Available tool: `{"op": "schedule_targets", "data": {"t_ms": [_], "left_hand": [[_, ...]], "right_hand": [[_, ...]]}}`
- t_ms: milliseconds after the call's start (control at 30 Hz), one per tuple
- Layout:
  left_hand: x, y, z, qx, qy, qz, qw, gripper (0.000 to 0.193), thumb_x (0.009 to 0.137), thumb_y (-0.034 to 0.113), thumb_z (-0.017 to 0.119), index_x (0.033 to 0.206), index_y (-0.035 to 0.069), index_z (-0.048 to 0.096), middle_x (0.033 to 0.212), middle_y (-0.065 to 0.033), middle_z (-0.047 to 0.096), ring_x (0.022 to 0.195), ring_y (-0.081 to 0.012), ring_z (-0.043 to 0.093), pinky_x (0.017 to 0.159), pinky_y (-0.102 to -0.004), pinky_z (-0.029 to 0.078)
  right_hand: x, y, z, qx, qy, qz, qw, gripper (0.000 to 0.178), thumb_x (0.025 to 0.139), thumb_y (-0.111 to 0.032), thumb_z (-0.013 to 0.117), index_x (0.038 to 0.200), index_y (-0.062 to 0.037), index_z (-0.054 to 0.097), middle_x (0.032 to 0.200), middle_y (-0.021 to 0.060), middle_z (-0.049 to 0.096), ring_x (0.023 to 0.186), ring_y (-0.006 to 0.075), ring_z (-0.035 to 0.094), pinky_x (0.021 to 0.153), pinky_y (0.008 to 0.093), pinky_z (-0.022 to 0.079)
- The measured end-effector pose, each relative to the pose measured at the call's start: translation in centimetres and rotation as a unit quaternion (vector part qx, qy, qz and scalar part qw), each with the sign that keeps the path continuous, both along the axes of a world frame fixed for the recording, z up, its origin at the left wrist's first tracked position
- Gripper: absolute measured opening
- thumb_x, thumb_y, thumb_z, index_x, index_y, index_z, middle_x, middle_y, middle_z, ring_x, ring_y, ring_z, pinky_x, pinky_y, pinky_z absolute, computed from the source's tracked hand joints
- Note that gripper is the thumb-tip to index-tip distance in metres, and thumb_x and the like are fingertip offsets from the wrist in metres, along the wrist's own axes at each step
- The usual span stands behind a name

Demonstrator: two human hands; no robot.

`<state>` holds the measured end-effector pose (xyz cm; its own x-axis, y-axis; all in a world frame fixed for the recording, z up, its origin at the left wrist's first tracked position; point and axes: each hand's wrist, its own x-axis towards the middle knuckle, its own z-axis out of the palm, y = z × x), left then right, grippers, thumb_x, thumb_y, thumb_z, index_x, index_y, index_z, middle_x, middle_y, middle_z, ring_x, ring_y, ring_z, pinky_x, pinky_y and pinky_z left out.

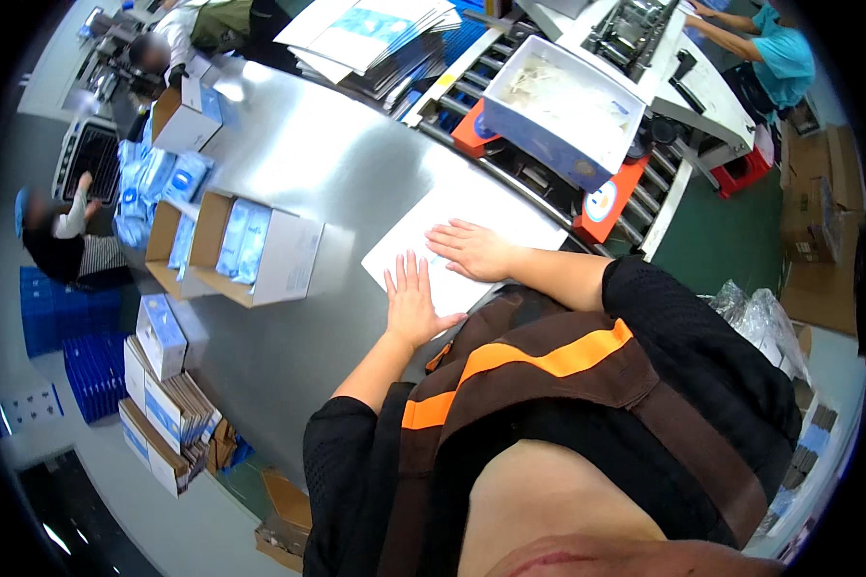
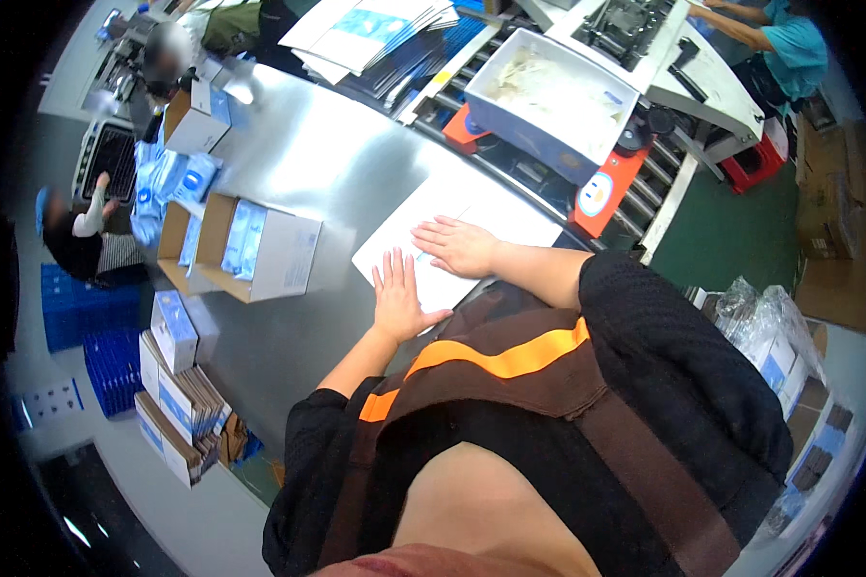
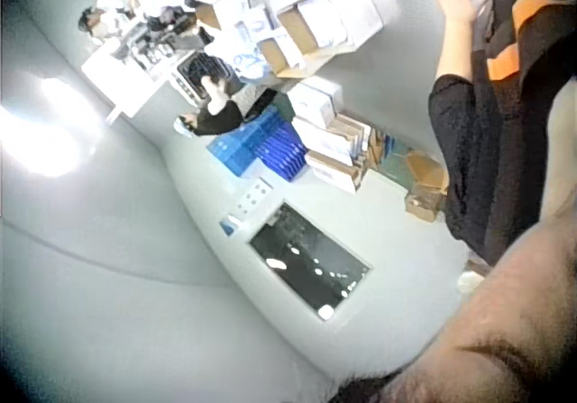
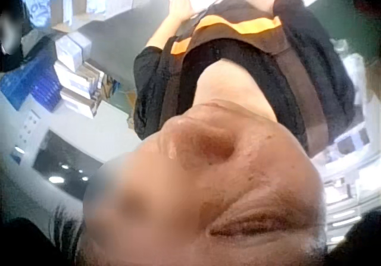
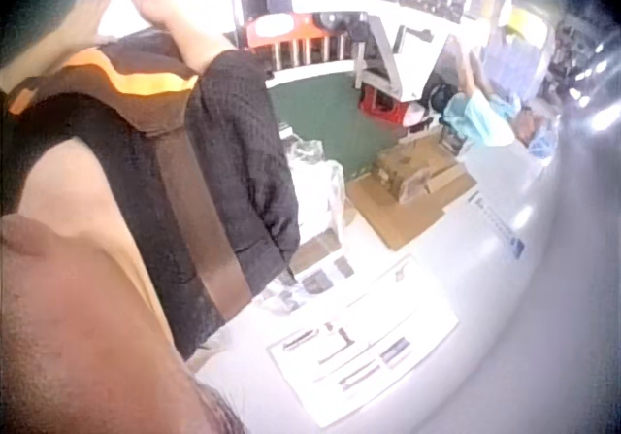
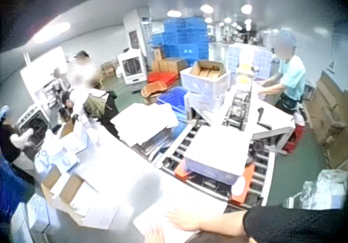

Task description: The person packs blue-wrapped items into white cardboard boxes on a metal table. They place items into the box, fold the flaps, and move the packed box aside. The person repeats this process with multiple boxes and items.

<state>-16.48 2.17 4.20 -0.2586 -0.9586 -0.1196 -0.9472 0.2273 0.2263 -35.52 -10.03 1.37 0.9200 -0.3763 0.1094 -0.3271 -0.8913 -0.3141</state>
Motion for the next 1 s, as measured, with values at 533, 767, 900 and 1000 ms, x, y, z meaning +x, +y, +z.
{"op": "schedule_targets", "data": {"t_ms": [533,767,900,1000], "left_hand": [[-13.6,-14.4,-5.0,0.014,0.433,0.003,0.901,0.096,0.076,0.038,0.076,0.146,-0.005,0.026,0.154,-0.0278,0.02,0.145,-0.0428,0.013,0.116,-0.0556,0.011],[16.4,-19.0,4.4,-0.105,-0.101,0.539,0.83,0.084,0.086,0.056,0.059,0.14,-0.005,0.036,0.138,-0.0286,0.044,0.128,-0.0398,0.045,0.104,-0.0479,0.037],[20.8,-18.6,2.8,-0.037,-0.076,0.535,0.841,0.053,0.094,0.046,0.046,0.098,-0.002,0.069,0.1,-0.0249,0.068,0.094,-0.0418,0.066,0.081,-0.0507,0.052],[17.7,-16.2,2.4,-0.067,-0.095,0.533,0.838,0.051,0.096,0.04,0.041,0.086,0.001,0.071,0.091,-0.0223,0.07,0.085,-0.0428,0.066,0.075,-0.052,0.051]], "right_hand": [[-13.0,-8.6,6.5,0.096,-0.184,-0.171,0.963,0.037,0.072,-0.001,0.062,0.106,-0.0115,0.069,0.107,0.0095,0.068,0.103,0.0265,0.064,0.087,0.0379,0.052],[-19.1,-22.0,8.7,-0.121,0.09,-0.308,0.94,0.048,0.078,-0.015,0.07,0.126,-0.019,0.062,0.117,0.0132,0.064,0.108,0.0316,0.06,0.095,0.0421,0.048],[-17.9,-22.4,8.9,-0.093,0.097,-0.313,0.94,0.039,0.081,-0.023,0.07,0.121,-0.0204,0.066,0.124,0.0125,0.063,0.111,0.031,0.06,0.095,0.0416,0.048],[-19.3,-21.5,9.9,-0.056,0.028,-0.326,0.943,0.028,0.083,-0.025,0.07,0.11,-0.0186,0.071,0.123,0.0118,0.063,0.109,0.0282,0.061,0.093,0.0403,0.049]]}}
